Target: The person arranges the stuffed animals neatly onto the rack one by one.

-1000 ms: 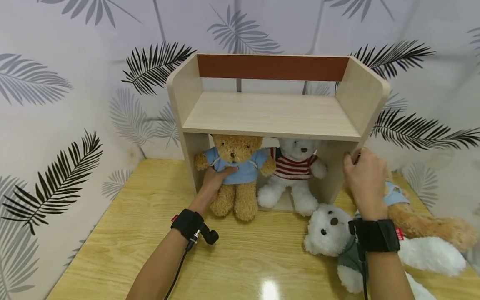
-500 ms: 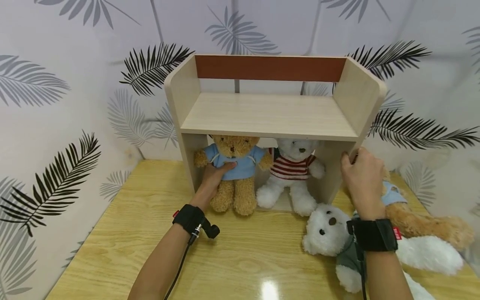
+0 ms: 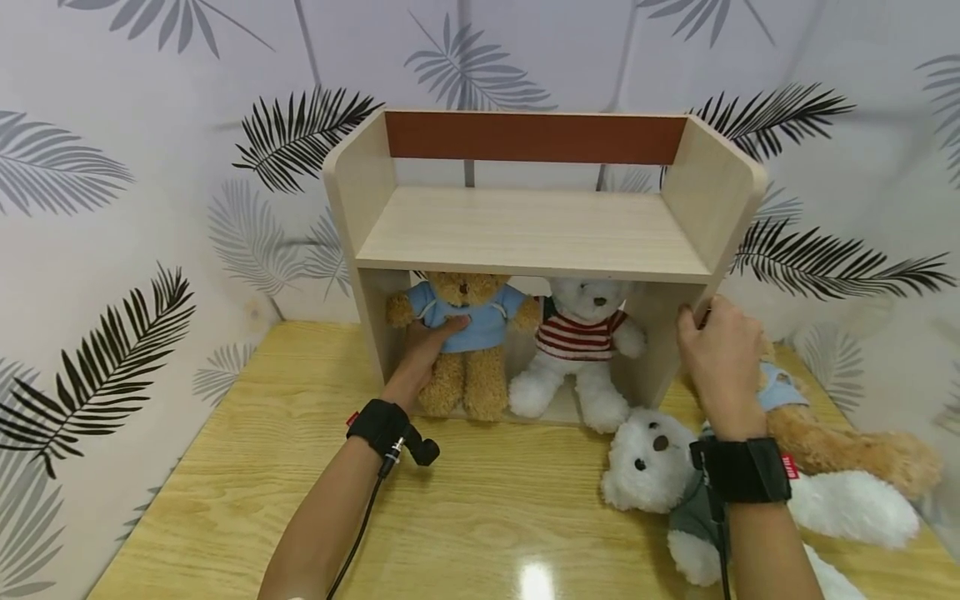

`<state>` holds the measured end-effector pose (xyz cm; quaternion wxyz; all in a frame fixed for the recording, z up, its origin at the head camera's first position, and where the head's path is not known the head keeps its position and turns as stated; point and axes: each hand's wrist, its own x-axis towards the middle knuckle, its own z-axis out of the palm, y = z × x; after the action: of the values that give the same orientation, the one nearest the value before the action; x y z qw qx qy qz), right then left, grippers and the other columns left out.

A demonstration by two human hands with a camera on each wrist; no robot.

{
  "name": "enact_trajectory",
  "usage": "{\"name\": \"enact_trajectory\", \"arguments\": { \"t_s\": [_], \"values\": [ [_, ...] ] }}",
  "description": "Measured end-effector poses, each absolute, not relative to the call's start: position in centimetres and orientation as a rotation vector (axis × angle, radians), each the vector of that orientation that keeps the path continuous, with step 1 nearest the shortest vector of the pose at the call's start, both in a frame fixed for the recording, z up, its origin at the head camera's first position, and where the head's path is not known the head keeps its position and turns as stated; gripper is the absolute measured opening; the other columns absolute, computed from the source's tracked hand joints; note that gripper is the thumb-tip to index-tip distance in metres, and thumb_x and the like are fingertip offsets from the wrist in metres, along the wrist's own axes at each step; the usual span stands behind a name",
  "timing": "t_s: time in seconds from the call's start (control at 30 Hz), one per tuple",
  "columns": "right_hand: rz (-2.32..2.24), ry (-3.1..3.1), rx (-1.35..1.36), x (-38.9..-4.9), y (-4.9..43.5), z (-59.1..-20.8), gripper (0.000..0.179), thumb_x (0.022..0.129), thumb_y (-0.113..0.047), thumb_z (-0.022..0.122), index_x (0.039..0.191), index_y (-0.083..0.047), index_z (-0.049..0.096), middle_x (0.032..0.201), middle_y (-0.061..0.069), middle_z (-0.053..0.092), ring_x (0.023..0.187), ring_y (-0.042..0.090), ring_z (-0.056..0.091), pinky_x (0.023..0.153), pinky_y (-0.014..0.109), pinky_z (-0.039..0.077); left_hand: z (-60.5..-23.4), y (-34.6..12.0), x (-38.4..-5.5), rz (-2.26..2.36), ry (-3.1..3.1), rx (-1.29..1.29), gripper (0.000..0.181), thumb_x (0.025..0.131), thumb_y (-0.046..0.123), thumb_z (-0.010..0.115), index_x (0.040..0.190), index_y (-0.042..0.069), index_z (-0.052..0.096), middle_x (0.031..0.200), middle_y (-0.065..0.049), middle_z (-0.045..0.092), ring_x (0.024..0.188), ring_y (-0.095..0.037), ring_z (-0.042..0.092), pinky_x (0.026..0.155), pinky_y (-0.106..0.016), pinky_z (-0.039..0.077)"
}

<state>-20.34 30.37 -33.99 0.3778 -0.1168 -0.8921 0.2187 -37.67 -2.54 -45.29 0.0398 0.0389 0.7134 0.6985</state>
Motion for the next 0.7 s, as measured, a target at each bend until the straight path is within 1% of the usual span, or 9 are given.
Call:
{"name": "enact_trajectory", "arguments": {
  "t_s": [0.1,0.27,0.37,0.57,0.7],
  "values": [
    [0.56,-2.279,-0.295,-20.3,30.4,-34.0,0.031,0.098,-0.015,0.056,0.072,0.001,0.054,0.063,0.022,0.057,0.057,0.042,0.06,0.047,0.046,0.043,-45.3,-2.5,-37.9,2.121,2.209,0.113,0.107,0.079,0.046,0.082,0.156,0.0,0.022,0.155,-0.021,0.032,0.14,-0.036,0.035,0.113,-0.045,0.031],
    [0.556,-2.276,-0.287,-20.3,30.3,-34.0,0.03,0.097,-0.015,0.056,0.073,0.003,0.055,0.065,0.024,0.059,0.059,0.044,0.061,0.049,0.051,0.045,-45.4,-2.4,-38.3,2.117,2.228,0.076,0.105,0.079,0.047,0.082,0.154,-0.001,0.026,0.152,-0.021,0.036,0.137,-0.036,0.039,0.112,-0.044,0.033],
    [0.554,-2.276,-0.279,-20.3,30.3,-34.0,0.03,0.097,-0.014,0.056,0.072,0.002,0.055,0.063,0.022,0.058,0.058,0.043,0.061,0.047,0.049,0.044,-45.4,-2.2,-38.6,2.119,2.232,0.059,0.105,0.079,0.047,0.082,0.154,-0.001,0.026,0.152,-0.021,0.036,0.138,-0.036,0.038,0.112,-0.044,0.033],
    [0.551,-2.297,-0.288,-20.2,30.3,-33.9,0.03,0.098,-0.013,0.055,0.071,0.001,0.053,0.06,0.02,0.055,0.055,0.04,0.059,0.043,0.038,0.038,-45.4,-2.0,-38.8,2.091,2.245,0.029,0.11,0.078,0.05,0.082,0.156,0.0,0.022,0.155,-0.022,0.031,0.141,-0.037,0.034,0.114,-0.046,0.03],
    [0.551,-2.304,-0.287,-20.2,30.4,-33.8,0.031,0.098,-0.013,0.055,0.071,0.001,0.052,0.058,0.019,0.054,0.053,0.038,0.058,0.042,0.036,0.036,-45.6,-1.9,-39.1,2.097,2.245,0.028,0.11,0.078,0.049,0.082,0.155,-0.002,0.023,0.154,-0.022,0.033,0.14,-0.038,0.035,0.113,-0.046,0.031]
  ]
}}
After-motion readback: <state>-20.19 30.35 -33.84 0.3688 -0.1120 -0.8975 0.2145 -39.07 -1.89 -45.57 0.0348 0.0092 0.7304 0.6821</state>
